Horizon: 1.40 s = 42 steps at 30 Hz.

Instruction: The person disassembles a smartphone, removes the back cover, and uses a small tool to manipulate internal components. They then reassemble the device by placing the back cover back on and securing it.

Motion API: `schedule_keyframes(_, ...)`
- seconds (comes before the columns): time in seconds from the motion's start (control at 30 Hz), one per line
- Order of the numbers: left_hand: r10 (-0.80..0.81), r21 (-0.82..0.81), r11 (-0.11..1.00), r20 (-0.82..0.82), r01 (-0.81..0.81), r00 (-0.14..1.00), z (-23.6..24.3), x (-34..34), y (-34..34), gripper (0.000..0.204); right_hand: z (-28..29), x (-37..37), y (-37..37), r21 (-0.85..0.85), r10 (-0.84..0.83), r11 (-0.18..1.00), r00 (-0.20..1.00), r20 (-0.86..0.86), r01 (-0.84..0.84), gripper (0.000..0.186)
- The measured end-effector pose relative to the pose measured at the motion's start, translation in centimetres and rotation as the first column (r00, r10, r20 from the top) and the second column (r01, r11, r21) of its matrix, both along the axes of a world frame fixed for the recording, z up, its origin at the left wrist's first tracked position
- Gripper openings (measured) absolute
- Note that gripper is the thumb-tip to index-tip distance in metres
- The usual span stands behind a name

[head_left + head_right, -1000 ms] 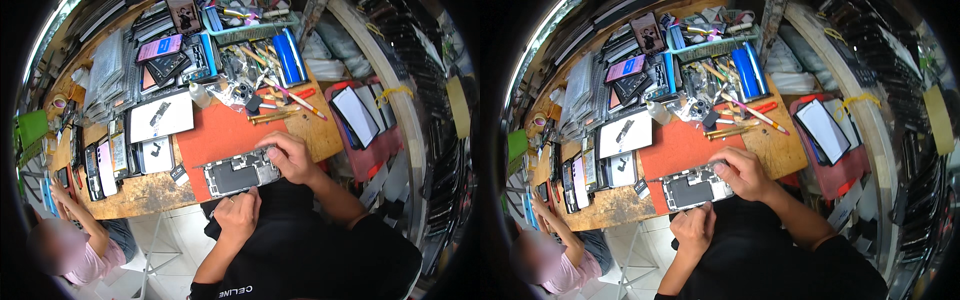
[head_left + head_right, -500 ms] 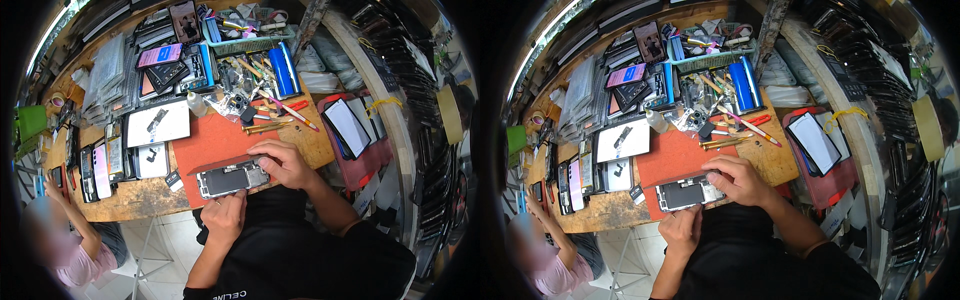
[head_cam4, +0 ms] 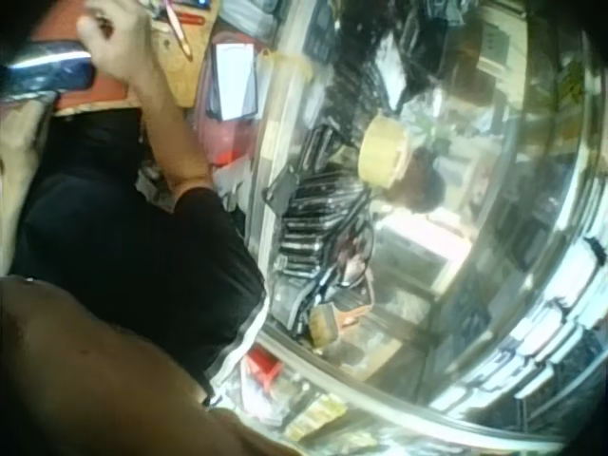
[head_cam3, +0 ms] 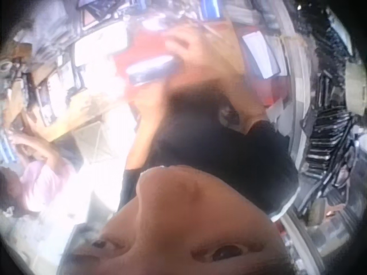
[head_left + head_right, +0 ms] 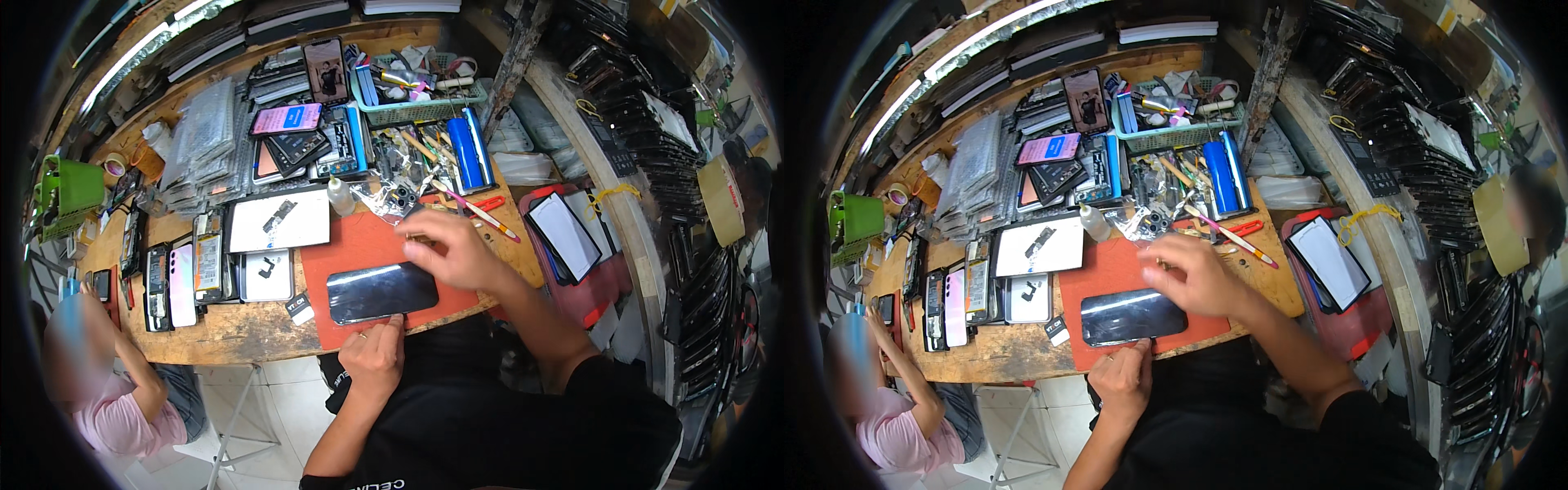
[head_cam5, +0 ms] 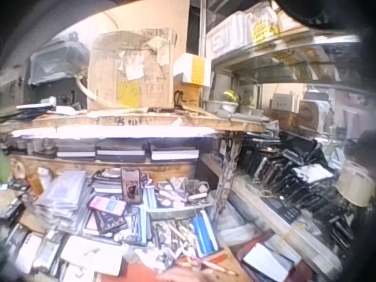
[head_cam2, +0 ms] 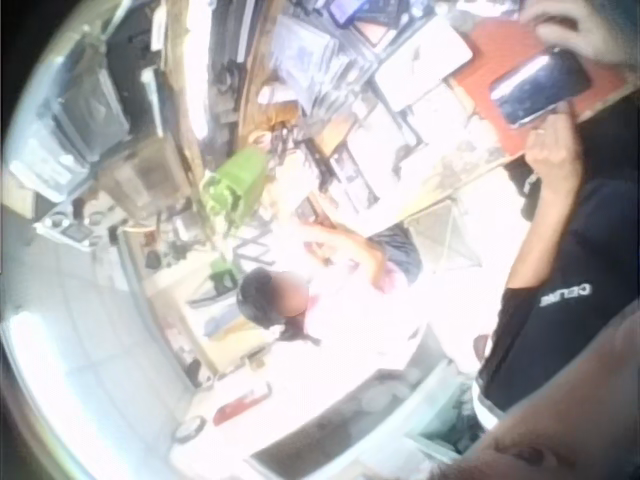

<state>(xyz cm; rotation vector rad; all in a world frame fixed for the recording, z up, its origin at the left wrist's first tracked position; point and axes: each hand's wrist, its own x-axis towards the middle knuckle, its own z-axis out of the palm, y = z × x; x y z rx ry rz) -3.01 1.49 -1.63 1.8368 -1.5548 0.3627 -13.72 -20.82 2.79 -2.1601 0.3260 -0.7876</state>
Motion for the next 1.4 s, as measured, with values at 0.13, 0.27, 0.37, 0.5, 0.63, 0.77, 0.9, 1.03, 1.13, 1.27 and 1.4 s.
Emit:
schedule_keyframes(0.13,-0.009,-0.011,1.000,-0.030,0.009,0.999,0.1,-0.1,-0.1,0.012,0.4,7.4,-7.9,0.141,-0.026,0.990,0.995,0.099,0.011,0.021)
schedule_keyframes(0.27,0.011,-0.007,1.000,-0.038,-0.011,0.999,0.3,-0.3,0.0,0.012,0.7,16.5,-16.7,0.210,-0.150,0.971,0.974,0.170,0.113,0.019)
schedule_keyframes(0.37,0.036,0.002,0.999,-0.054,-0.036,0.998,0.4,-0.5,0.1,0.012,0.8,21.1,-21.1,0.133,-0.411,0.907,0.909,0.071,0.400,0.028)
schedule_keyframes(0.5,0.040,0.002,0.999,-0.077,-0.040,0.996,0.3,-0.5,0.1,0.011,-0.4,24.4,-24.3,0.033,-0.363,0.929,0.924,-0.119,0.369,0.056)
schedule_keyframes(0.63,0.040,0.028,0.999,-0.087,-0.038,0.995,0.1,-0.2,0.0,0.010,-1.9,25.9,-25.8,-0.126,-0.339,0.939,0.918,-0.204,0.319,0.051)
schedule_keyframes(0.77,0.026,0.012,1.000,-0.125,-0.025,0.992,0.0,-0.3,0.0,0.011,-1.9,25.7,-25.7,0.048,-0.306,0.949,0.948,-0.083,0.310,0.043)
schedule_keyframes(0.9,0.029,0.045,0.999,-0.137,-0.023,0.990,0.3,-0.3,0.1,0.013,-0.9,24.4,-24.4,0.011,-0.270,0.962,0.957,-0.107,0.273,0.039)
schedule_keyframes(1.03,0.023,0.052,0.999,-0.155,-0.015,0.988,0.5,-0.3,0.0,0.013,-0.5,24.0,-23.5,-0.105,-0.340,0.939,0.926,-0.162,0.327,0.049)
schedule_keyframes(1.13,0.034,0.068,0.997,-0.131,-0.025,0.991,0.5,-0.4,0.0,0.013,-0.6,24.2,-23.5,-0.160,-0.334,0.938,0.925,-0.180,0.308,0.049)
schedule_keyframes(1.27,0.033,0.069,0.997,-0.135,-0.024,0.990,0.5,-0.4,0.0,0.013,-0.8,24.3,-23.4,-0.153,-0.342,0.935,0.929,-0.142,0.321,0.049)
schedule_keyframes(1.4,0.030,0.067,0.998,-0.127,-0.022,0.991,0.7,-0.5,-0.1,0.013,-0.7,24.1,-23.2,-0.157,-0.351,0.933,0.919,-0.180,0.325,0.050)
